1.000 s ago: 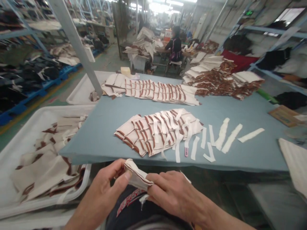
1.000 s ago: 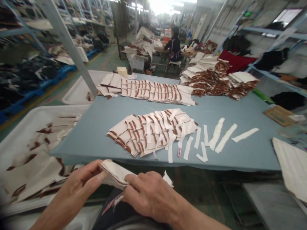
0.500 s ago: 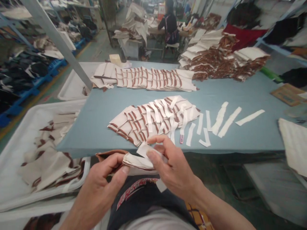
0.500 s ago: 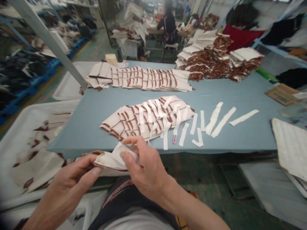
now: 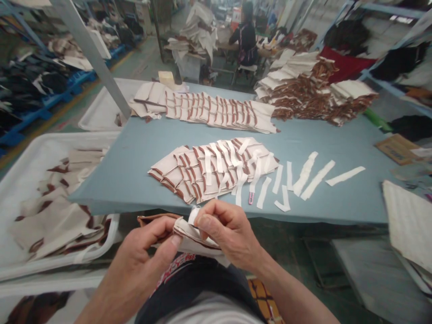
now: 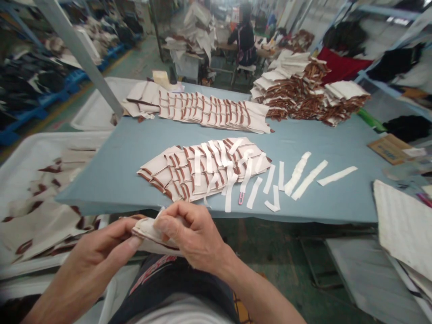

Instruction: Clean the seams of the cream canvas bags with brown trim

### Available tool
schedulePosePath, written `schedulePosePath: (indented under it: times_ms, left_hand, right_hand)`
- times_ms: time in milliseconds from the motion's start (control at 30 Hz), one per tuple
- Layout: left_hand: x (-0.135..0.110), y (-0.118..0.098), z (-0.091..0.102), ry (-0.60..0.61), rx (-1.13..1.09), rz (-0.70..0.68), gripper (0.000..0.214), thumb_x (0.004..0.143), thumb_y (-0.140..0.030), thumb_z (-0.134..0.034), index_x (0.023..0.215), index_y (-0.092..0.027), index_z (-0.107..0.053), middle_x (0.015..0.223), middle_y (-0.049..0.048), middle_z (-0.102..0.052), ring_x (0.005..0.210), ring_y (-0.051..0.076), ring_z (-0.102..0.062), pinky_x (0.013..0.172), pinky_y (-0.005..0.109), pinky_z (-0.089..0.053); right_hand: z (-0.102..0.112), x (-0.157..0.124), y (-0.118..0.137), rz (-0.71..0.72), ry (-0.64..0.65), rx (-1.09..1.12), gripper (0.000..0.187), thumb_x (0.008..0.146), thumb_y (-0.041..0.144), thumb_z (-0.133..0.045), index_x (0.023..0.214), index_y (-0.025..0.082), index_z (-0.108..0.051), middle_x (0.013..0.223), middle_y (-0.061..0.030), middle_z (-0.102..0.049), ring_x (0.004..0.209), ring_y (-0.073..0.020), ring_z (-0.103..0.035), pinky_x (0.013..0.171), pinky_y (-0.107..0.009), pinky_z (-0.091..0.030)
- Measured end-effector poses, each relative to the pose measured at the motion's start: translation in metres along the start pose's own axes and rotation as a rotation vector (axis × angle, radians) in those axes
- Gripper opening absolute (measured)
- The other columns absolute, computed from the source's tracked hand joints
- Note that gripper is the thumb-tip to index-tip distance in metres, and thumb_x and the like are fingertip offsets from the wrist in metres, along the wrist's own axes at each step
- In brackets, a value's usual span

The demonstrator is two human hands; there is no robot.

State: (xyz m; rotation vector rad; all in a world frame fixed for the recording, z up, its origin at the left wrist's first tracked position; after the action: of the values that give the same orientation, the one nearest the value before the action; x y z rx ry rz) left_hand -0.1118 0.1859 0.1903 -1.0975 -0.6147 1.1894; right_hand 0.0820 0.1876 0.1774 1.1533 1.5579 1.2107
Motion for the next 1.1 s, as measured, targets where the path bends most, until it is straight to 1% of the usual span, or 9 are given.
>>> schedulePosePath:
  times_ms: [133, 333, 467, 567, 700, 767, 867, 933, 1100]
  left_hand:
    - [-0.001, 0.003, 0.000, 0.027, 0.005, -0.074, 0.028, 0.104, -0.041, -0.062, 0.092, -0.025, -0.082, 0.090, -0.0002, -0.086, 0.078, 0.019, -0.078, 0.075, 0.022, -0.058]
    - [0.004, -0.001, 0.004, 0.025, -0.002, -0.113, 0.029, 0.103, -0.043, -0.067, 0.088, -0.025, -0.084, 0.079, -0.0012, -0.083, 0.068, 0.018, -0.077, 0.063, 0.020, -0.055]
    - [0.003, -0.002, 0.006, 0.018, -0.003, -0.134, 0.030, 0.104, -0.042, -0.064, 0.091, -0.026, -0.086, 0.076, -0.0026, -0.083, 0.067, 0.018, -0.075, 0.069, 0.021, -0.056]
    - [0.003, 0.002, 0.006, 0.028, -0.007, -0.096, 0.031, 0.103, -0.042, -0.063, 0.091, -0.026, -0.086, 0.073, -0.0031, -0.081, 0.062, 0.017, -0.070, 0.067, 0.022, -0.055]
    - [0.006, 0.007, 0.008, 0.077, -0.028, -0.059, 0.034, 0.103, -0.046, -0.062, 0.091, -0.025, -0.085, 0.076, -0.0010, -0.081, 0.066, 0.020, -0.073, 0.061, 0.023, -0.055]
    - [0.008, 0.008, 0.010, 0.094, -0.017, -0.080, 0.034, 0.104, -0.046, -0.061, 0.093, -0.025, -0.086, 0.079, -0.0004, -0.083, 0.070, 0.021, -0.075, 0.064, 0.024, -0.057]
    - [0.011, 0.007, 0.011, 0.132, 0.020, -0.091, 0.032, 0.103, -0.043, -0.061, 0.094, -0.025, -0.086, 0.086, 0.0003, -0.085, 0.077, 0.022, -0.078, 0.070, 0.024, -0.060]
    - [0.013, 0.006, 0.010, 0.147, 0.020, -0.080, 0.028, 0.100, -0.042, -0.064, 0.090, -0.025, -0.084, 0.082, -0.0001, -0.083, 0.074, 0.021, -0.076, 0.068, 0.024, -0.059]
    - [0.020, 0.002, 0.006, 0.038, -0.003, -0.100, 0.031, 0.097, -0.042, -0.068, 0.075, -0.024, -0.081, 0.065, -0.0024, -0.075, 0.058, 0.016, -0.066, 0.057, 0.021, -0.050]
  right_hand:
    - [0.002, 0.003, 0.005, -0.016, -0.022, -0.162, 0.054, 0.094, 0.067, -0.080, 0.076, 0.019, -0.065, 0.065, 0.0026, -0.059, 0.057, -0.0092, -0.043, 0.053, -0.023, -0.033]
    - [-0.005, 0.009, 0.018, -0.185, 0.096, -0.258, 0.041, 0.080, 0.052, -0.093, 0.091, 0.018, -0.072, 0.075, 0.0031, -0.065, 0.061, -0.0095, -0.050, 0.053, -0.021, -0.036]
    - [-0.011, 0.012, 0.015, -0.302, 0.142, -0.180, 0.050, 0.080, 0.061, -0.094, 0.092, 0.019, -0.070, 0.067, 0.0071, -0.057, 0.058, -0.0085, -0.044, 0.051, -0.020, -0.033]
    - [-0.011, 0.014, 0.011, -0.291, 0.142, -0.182, 0.055, 0.083, 0.067, -0.091, 0.090, 0.018, -0.068, 0.068, 0.0061, -0.058, 0.059, -0.0086, -0.046, 0.052, -0.020, -0.033]
    - [-0.011, 0.013, 0.007, -0.304, 0.144, -0.213, 0.049, 0.090, 0.064, -0.086, 0.092, 0.018, -0.068, 0.065, 0.0071, -0.055, 0.055, -0.0083, -0.043, 0.048, -0.020, -0.030]
    - [-0.010, 0.013, 0.011, -0.237, 0.130, -0.284, 0.039, 0.095, 0.054, -0.082, 0.091, 0.018, -0.069, 0.065, 0.0067, -0.056, 0.055, -0.0085, -0.043, 0.049, -0.021, -0.031]
    - [-0.010, 0.015, 0.022, 0.006, 0.077, -0.467, 0.021, 0.100, 0.034, -0.074, 0.086, 0.019, -0.069, 0.072, 0.0037, -0.063, 0.062, -0.0097, -0.049, 0.058, -0.022, -0.037]
    - [-0.011, 0.015, 0.026, 0.115, 0.075, -0.536, 0.018, 0.101, 0.027, -0.072, 0.086, 0.019, -0.070, 0.077, 0.0025, -0.067, 0.066, -0.0105, -0.053, 0.063, -0.023, -0.041]
    - [-0.010, 0.018, 0.020, 0.158, 0.106, -0.628, 0.015, 0.103, 0.022, -0.070, 0.088, 0.019, -0.071, 0.079, 0.0021, -0.070, 0.068, -0.0118, -0.057, 0.069, -0.024, -0.046]
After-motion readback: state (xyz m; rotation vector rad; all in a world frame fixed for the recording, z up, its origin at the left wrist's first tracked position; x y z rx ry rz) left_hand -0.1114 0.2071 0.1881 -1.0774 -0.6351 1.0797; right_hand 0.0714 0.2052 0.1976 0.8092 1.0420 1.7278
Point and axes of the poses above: each hand's wrist, its own x-axis towards the middle knuckle, its own z-axis out of the back of the hand, y = z × x, the point moved 4 cm from there along x, towards the middle knuckle
